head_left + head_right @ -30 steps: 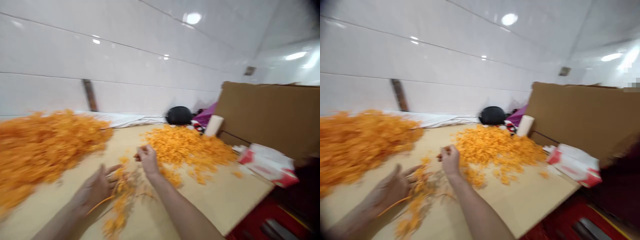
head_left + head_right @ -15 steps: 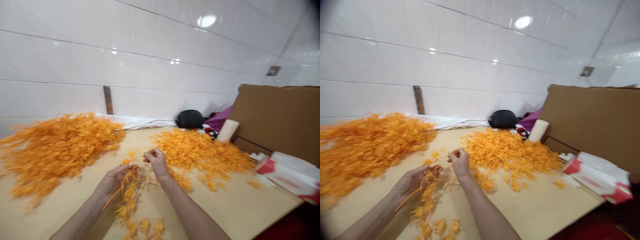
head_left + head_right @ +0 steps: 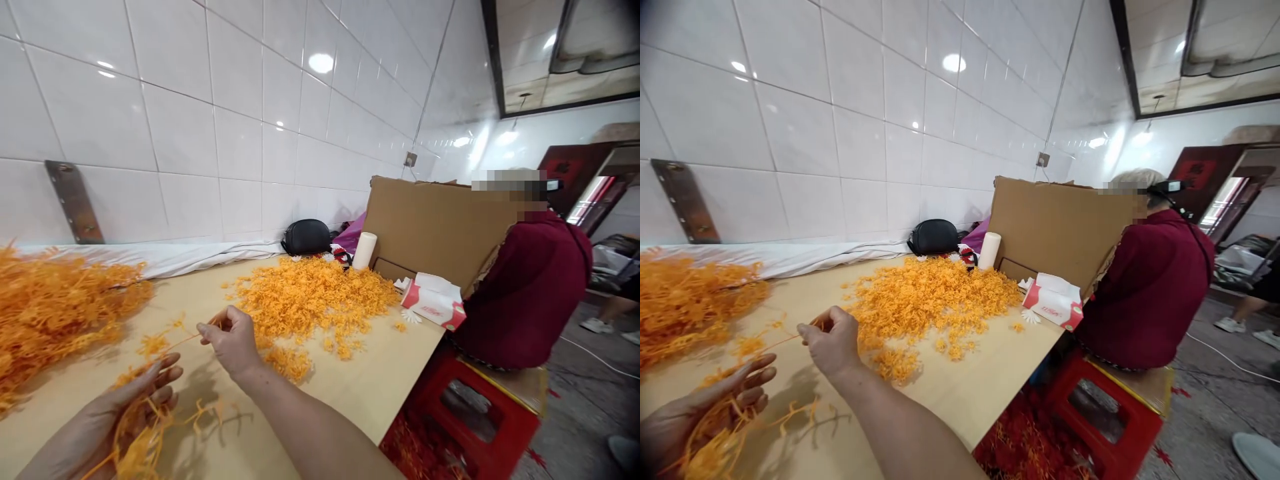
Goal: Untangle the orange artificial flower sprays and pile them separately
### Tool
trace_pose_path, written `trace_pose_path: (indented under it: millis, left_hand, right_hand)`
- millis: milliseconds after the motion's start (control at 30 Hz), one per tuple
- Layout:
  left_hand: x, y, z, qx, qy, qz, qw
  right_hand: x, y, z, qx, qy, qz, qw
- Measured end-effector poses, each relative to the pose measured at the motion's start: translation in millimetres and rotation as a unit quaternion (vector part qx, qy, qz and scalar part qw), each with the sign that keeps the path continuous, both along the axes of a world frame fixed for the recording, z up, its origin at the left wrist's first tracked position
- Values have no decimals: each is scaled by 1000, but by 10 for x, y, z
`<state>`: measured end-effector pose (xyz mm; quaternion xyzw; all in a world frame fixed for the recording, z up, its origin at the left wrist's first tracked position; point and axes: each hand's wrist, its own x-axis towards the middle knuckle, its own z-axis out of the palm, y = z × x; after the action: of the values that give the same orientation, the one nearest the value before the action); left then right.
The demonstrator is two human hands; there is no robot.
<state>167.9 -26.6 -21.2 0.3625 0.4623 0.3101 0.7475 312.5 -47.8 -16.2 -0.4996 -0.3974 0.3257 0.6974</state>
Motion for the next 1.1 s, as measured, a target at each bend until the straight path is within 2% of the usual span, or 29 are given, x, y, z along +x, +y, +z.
trace_pose_path:
  millis: [100, 200, 300, 367, 467, 600, 733, 867, 1000, 1100]
  left_hand:
    - [-52, 29, 96, 40, -13, -11, 999]
    - [-101, -123, 210, 105, -45, -7, 993]
    - [-137, -194, 219, 116, -14, -68, 991]
    - [-188, -167, 171, 124, 0, -76, 989]
    - [-270, -142, 108, 139, 12, -103, 985]
    - [-284, -160, 103, 146, 45, -143, 978]
    - [-242, -155, 98, 152, 92, -169, 969]
    - [-219, -127, 22, 161, 53, -125, 977]
    - [-211, -98, -50, 149, -23, -35, 988]
    - [-210, -85, -75, 133, -77, 22, 988]
  right_hand:
    - [-5, -43, 28, -10, -41, 67, 997]
    - [6, -132, 57, -12, -66, 131, 989]
    - [73, -100, 31, -7, -32, 183, 983]
    - [104, -24, -2, -20, 0, 148, 989]
    - [98, 3, -12, -47, 30, 151, 987]
    - [49, -81, 24, -63, -34, 186, 980]
    - [14, -94, 1, -43, -112, 217, 969]
    - [4, -66, -38, -29, -136, 216, 967]
    - [-1, -56, -44, -43, -77, 213, 973]
    - [-19, -69, -56, -57, -52, 235, 969]
